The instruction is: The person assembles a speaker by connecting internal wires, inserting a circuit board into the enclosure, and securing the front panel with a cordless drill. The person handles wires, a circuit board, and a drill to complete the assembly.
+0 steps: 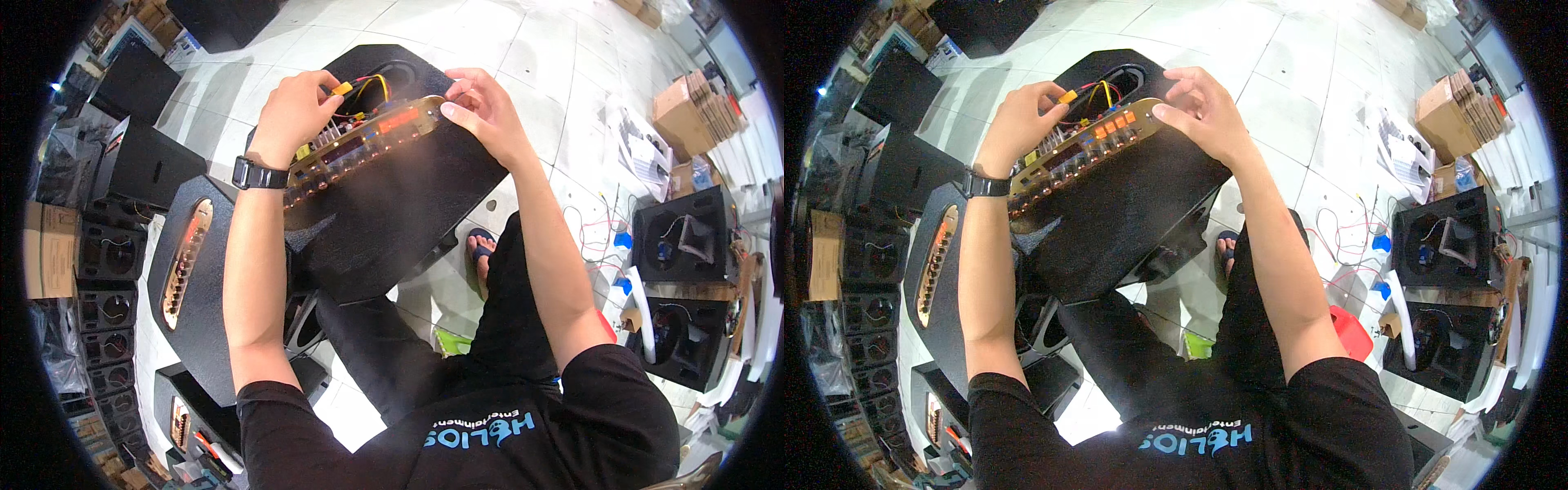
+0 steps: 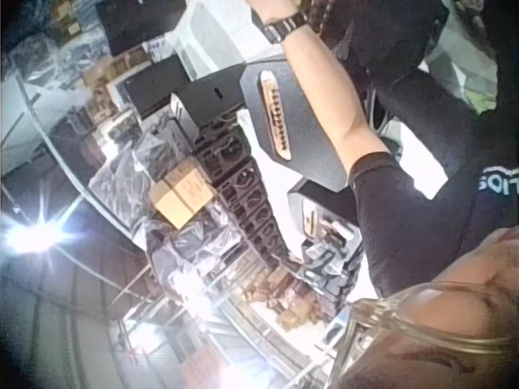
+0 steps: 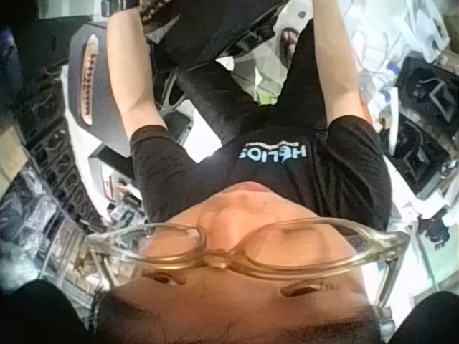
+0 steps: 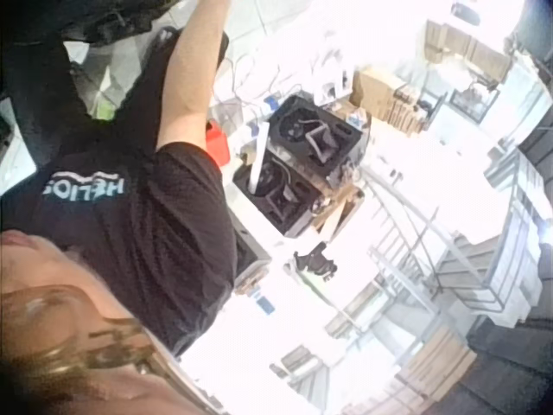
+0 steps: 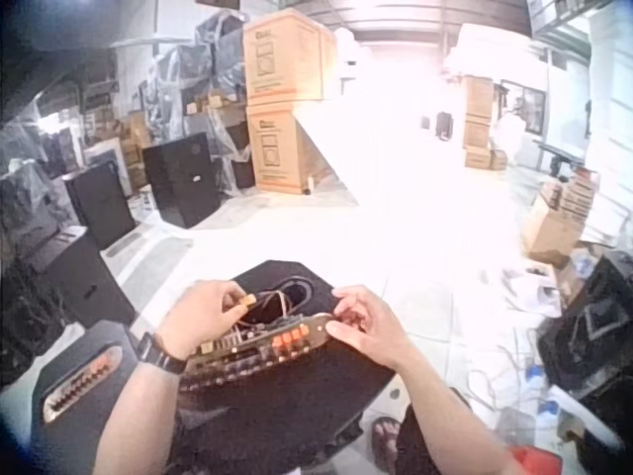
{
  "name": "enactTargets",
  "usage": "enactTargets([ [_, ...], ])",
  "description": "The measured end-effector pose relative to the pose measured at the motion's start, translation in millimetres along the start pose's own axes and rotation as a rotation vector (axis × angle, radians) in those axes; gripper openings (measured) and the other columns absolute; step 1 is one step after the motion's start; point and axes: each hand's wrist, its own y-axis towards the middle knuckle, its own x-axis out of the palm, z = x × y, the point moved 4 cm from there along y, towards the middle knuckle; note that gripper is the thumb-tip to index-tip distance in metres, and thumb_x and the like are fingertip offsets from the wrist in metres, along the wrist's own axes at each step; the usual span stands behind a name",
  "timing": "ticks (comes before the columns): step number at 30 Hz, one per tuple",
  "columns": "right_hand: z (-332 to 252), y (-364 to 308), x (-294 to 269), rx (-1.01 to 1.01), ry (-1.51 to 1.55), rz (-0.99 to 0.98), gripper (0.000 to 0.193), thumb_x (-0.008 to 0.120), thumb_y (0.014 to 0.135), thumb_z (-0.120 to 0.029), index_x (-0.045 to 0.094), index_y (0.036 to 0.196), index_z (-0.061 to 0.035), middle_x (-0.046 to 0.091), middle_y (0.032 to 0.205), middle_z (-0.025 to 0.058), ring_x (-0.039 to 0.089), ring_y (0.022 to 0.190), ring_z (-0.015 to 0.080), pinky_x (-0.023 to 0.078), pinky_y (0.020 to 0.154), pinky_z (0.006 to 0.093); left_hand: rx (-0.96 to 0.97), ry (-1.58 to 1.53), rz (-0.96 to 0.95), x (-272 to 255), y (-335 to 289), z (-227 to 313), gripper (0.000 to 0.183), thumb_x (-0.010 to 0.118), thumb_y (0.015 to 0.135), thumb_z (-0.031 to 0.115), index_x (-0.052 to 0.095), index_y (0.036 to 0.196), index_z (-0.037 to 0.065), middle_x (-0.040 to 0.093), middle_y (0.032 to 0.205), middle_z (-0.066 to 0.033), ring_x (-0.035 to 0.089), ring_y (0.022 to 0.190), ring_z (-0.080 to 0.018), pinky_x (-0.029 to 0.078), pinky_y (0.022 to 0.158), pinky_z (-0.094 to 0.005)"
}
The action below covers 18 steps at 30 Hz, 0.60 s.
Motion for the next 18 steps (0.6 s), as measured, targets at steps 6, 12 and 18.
enactTargets([
  [6,3.4,0.5,-2.4,-0.025,-0.033,-0.008,0.043,0.082,0.089,-0.012,0.065,0.128,-0.0079,0.067,0.101,0.0038,0.067,0.089,0.0135,0.051,0.079,0.0283,-0.013,-0.039,-0.029,1.3,1.0,-6.5,0.027,0.072,0.092,0.029,0.077,0.109,0.008,0.077,0.089,-0.014,0.075,0.085,-0.0301,0.058,0.079,-0.0412],
  [12,-0.6,-1.4,-4.8,-0.015,-0.079,0.033,0.036,0.084,0.087,-0.014,0.07,0.119,-0.005,0.068,0.096,0.0033,0.067,0.086,0.0129,0.052,0.078,0.0285,-0.053,-0.011,-0.064,-0.9,2.1,-3.1,0.03,0.074,0.092,0.03,0.076,0.111,0.008,0.078,0.092,-0.0135,0.075,0.084,-0.0296,0.058,0.078,-0.0411],
  [18,8.5,-0.9,-0.1,-0.015,-0.111,-0.009,0.037,0.088,0.083,-0.018,0.071,0.113,-0.0037,0.068,0.092,0.0036,0.064,0.077,0.0104,0.052,0.07,0.0272,-0.07,-0.304,0.024,-59.0,-19.2,-13.9,0.039,0.076,0.095,0.033,0.074,0.121,0.004,0.078,0.104,-0.0147,0.076,0.093,-0.025,0.058,0.081,-0.0366],
])
